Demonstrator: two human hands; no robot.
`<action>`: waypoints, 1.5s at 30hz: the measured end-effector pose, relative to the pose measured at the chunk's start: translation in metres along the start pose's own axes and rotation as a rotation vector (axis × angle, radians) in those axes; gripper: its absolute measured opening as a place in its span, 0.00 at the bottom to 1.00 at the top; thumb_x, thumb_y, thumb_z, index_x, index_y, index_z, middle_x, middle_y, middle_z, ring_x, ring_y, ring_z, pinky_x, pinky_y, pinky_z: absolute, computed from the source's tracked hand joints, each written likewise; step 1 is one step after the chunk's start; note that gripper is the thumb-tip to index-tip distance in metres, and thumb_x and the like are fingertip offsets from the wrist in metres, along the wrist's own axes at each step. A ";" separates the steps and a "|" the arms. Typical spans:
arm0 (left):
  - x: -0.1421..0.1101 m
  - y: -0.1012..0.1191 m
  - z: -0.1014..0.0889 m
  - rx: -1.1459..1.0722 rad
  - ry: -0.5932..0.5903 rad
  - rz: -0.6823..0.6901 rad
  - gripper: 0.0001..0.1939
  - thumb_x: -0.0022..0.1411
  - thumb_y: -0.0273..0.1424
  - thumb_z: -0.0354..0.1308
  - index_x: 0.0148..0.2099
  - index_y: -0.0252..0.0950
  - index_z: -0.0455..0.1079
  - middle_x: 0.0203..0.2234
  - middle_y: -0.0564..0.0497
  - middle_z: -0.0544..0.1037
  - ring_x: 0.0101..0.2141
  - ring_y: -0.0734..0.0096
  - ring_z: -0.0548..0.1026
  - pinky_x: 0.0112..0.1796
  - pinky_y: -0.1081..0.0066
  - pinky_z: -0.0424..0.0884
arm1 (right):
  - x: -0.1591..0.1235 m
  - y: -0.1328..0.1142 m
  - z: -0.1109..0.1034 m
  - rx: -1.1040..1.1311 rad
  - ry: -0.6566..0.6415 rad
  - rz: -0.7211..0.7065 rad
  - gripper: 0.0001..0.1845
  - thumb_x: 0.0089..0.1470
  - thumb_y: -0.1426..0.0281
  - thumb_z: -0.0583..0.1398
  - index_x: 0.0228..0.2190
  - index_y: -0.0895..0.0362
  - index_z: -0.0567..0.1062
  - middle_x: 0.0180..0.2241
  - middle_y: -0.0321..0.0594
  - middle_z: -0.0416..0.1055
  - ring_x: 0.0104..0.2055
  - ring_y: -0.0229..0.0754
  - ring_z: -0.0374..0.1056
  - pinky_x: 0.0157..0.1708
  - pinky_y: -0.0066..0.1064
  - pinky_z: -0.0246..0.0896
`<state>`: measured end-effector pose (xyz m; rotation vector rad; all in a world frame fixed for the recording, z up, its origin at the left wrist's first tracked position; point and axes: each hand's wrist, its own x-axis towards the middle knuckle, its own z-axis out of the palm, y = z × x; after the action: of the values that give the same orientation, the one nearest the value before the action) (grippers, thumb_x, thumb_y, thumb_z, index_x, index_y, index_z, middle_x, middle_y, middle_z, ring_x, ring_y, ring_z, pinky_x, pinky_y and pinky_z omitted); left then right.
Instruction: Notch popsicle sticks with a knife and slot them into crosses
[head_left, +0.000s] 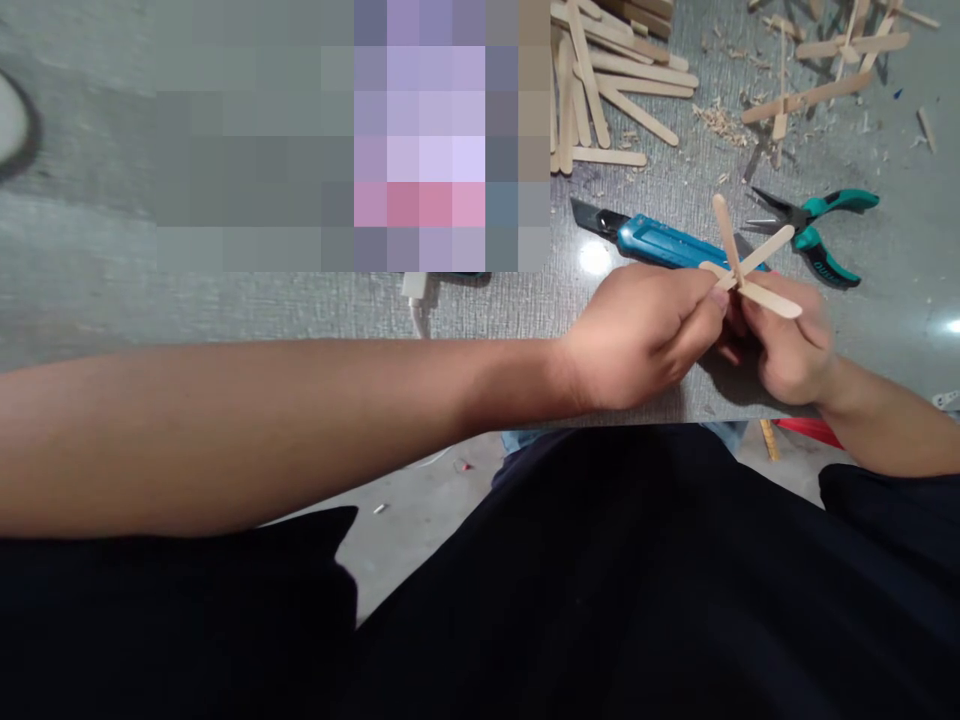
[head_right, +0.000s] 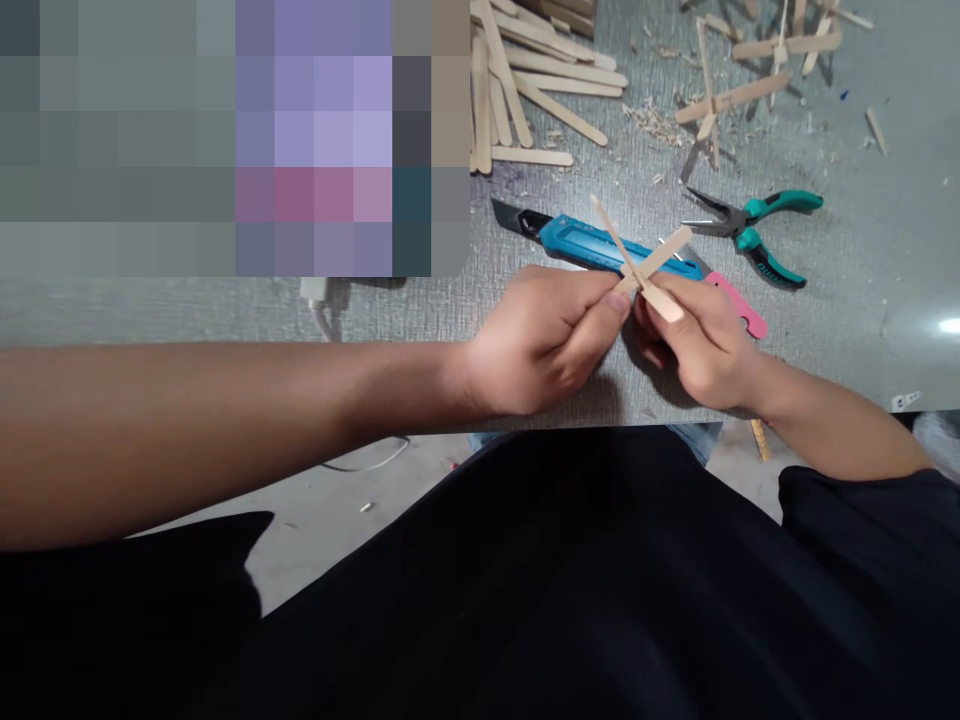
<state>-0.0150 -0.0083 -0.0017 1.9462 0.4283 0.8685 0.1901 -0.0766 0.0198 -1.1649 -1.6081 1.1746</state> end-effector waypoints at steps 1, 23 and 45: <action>0.000 0.000 0.000 0.009 0.006 0.008 0.23 0.87 0.35 0.49 0.35 0.43 0.71 0.24 0.53 0.77 0.28 0.66 0.79 0.32 0.63 0.69 | 0.000 -0.001 -0.001 -0.035 0.001 -0.013 0.24 0.81 0.55 0.56 0.30 0.49 0.65 0.22 0.33 0.65 0.21 0.39 0.56 0.21 0.39 0.57; -0.013 -0.005 -0.002 0.193 0.065 0.216 0.13 0.88 0.30 0.50 0.45 0.41 0.68 0.32 0.55 0.79 0.28 0.72 0.75 0.33 0.70 0.70 | 0.000 0.007 -0.005 -0.892 0.032 -0.537 0.18 0.86 0.65 0.41 0.43 0.50 0.64 0.31 0.32 0.68 0.27 0.40 0.62 0.30 0.37 0.53; -0.010 -0.004 -0.001 -0.004 0.062 0.179 0.14 0.88 0.30 0.51 0.43 0.41 0.69 0.34 0.54 0.82 0.34 0.74 0.82 0.37 0.74 0.77 | -0.005 0.019 -0.006 -0.837 -0.072 -0.335 0.34 0.84 0.56 0.34 0.48 0.55 0.76 0.36 0.42 0.82 0.31 0.45 0.71 0.32 0.42 0.60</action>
<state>-0.0224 -0.0113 -0.0083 1.9794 0.2906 1.0457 0.2014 -0.0770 0.0023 -1.2641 -2.3377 0.3057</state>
